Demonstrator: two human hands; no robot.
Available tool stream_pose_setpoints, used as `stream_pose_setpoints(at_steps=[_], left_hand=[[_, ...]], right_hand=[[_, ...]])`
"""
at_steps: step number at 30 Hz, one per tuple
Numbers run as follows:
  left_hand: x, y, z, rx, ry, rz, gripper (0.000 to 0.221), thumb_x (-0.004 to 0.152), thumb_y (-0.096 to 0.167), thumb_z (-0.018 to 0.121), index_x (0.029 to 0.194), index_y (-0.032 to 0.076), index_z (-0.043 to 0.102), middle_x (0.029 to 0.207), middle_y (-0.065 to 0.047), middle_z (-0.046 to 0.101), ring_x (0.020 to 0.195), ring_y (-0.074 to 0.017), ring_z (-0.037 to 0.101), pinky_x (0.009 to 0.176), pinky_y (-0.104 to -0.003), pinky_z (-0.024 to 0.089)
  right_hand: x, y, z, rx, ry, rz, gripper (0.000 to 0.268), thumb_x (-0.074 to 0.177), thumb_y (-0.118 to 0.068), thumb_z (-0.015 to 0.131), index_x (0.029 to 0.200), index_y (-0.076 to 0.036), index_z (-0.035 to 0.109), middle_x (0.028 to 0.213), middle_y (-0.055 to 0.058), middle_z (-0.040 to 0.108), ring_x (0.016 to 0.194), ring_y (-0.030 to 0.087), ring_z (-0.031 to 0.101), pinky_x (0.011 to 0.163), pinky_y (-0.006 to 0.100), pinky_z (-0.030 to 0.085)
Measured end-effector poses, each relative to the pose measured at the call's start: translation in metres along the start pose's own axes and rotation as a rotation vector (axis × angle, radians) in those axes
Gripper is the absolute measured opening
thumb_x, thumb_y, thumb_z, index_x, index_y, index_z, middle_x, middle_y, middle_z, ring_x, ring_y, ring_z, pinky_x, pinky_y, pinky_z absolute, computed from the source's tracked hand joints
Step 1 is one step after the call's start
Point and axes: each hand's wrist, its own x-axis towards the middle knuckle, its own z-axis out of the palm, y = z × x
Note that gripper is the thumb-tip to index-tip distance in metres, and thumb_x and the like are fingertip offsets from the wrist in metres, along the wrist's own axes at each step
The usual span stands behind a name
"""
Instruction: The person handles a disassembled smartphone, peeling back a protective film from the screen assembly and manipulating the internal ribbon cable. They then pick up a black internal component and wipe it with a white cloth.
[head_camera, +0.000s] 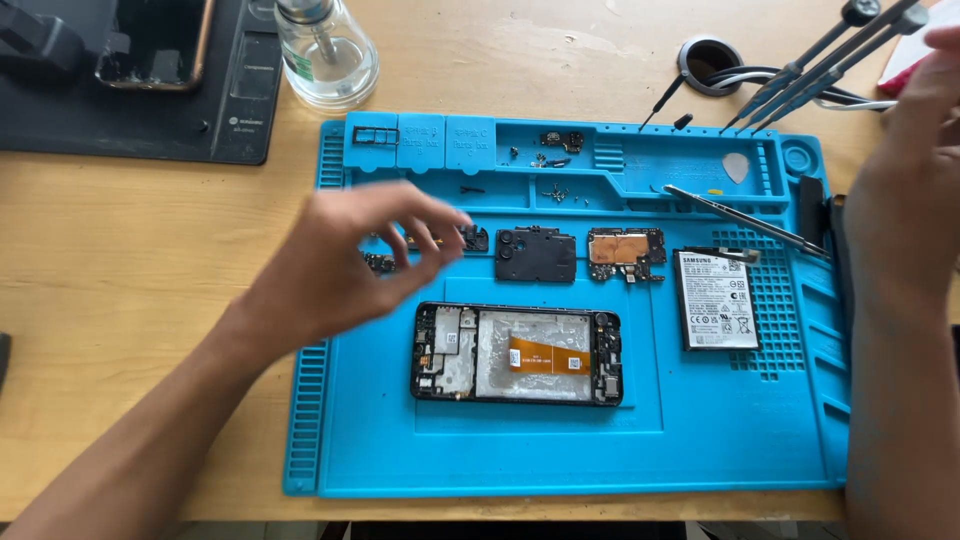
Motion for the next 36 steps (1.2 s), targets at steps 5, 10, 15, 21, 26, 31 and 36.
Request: stream_pose_setpoints(at_steps=[5,10,15,21,26,31,36], left_hand=[[-0.002,-0.014,-0.018,0.080,0.392,0.008,0.022,0.100,0.002,0.080,0.118,0.000,0.068,0.104,-0.016,0.076,0.078,-0.0185,0.071,0.065,-0.028,0.060],[-0.005,-0.031,-0.022,-0.114,0.657,-0.062,0.010,0.108,0.009,0.064,0.110,0.001,0.069,0.092,-0.011,0.073,0.087,-0.0182,0.074,0.070,-0.026,0.053],[-0.007,-0.040,-0.022,-0.250,0.791,-0.102,0.016,0.108,0.014,0.060,0.107,0.001,0.069,0.089,-0.010,0.071,0.083,-0.0143,0.069,0.068,-0.023,0.053],[-0.006,-0.034,-0.020,-0.272,0.770,-0.081,0.013,0.107,0.011,0.060,0.107,0.000,0.068,0.090,-0.010,0.072,0.083,-0.0155,0.070,0.066,-0.023,0.052],[-0.005,-0.029,-0.014,-0.231,0.714,-0.113,0.019,0.105,0.021,0.062,0.107,0.004,0.069,0.095,-0.008,0.072,0.086,-0.0169,0.072,0.080,-0.033,0.061],[-0.005,-0.022,-0.010,-0.194,0.674,-0.122,0.018,0.105,0.021,0.061,0.106,0.005,0.069,0.100,-0.010,0.073,0.087,-0.0182,0.073,0.075,-0.030,0.058],[-0.004,-0.015,-0.004,-0.153,0.651,-0.117,0.017,0.104,0.023,0.063,0.105,0.007,0.068,0.105,-0.011,0.074,0.087,-0.0191,0.074,0.073,-0.030,0.056]], right_hand=[[0.015,-0.018,-0.030,1.539,0.233,0.232,0.015,0.138,-0.006,0.040,0.139,0.004,0.051,0.091,0.015,0.045,0.071,0.020,0.042,0.063,0.032,0.030],[0.015,-0.046,-0.096,1.587,0.180,-0.467,0.033,0.097,0.001,0.072,0.125,0.001,0.055,0.111,0.020,0.070,0.097,0.029,0.071,0.085,0.037,0.063],[-0.006,-0.078,-0.162,1.303,-0.302,-0.951,0.113,0.077,-0.076,0.074,0.163,-0.021,0.027,0.141,0.017,0.057,0.123,0.030,0.056,0.096,0.049,0.046],[-0.006,-0.080,-0.165,1.193,-0.538,-0.997,0.098,0.091,-0.062,0.070,0.166,-0.031,0.014,0.143,0.011,0.051,0.121,0.030,0.049,0.082,0.049,0.056],[-0.005,-0.076,-0.162,1.186,-0.566,-1.018,0.097,0.089,-0.057,0.072,0.165,-0.033,0.017,0.139,0.010,0.050,0.118,0.028,0.051,0.077,0.044,0.059],[0.001,-0.073,-0.150,1.415,-0.284,-0.935,0.097,0.084,-0.069,0.070,0.159,-0.020,0.033,0.134,0.010,0.062,0.114,0.025,0.061,0.095,0.045,0.052],[0.004,-0.082,-0.133,1.427,0.016,-0.566,0.048,0.094,-0.027,0.076,0.134,-0.005,0.062,0.109,0.012,0.074,0.099,0.027,0.067,0.089,0.043,0.057]])
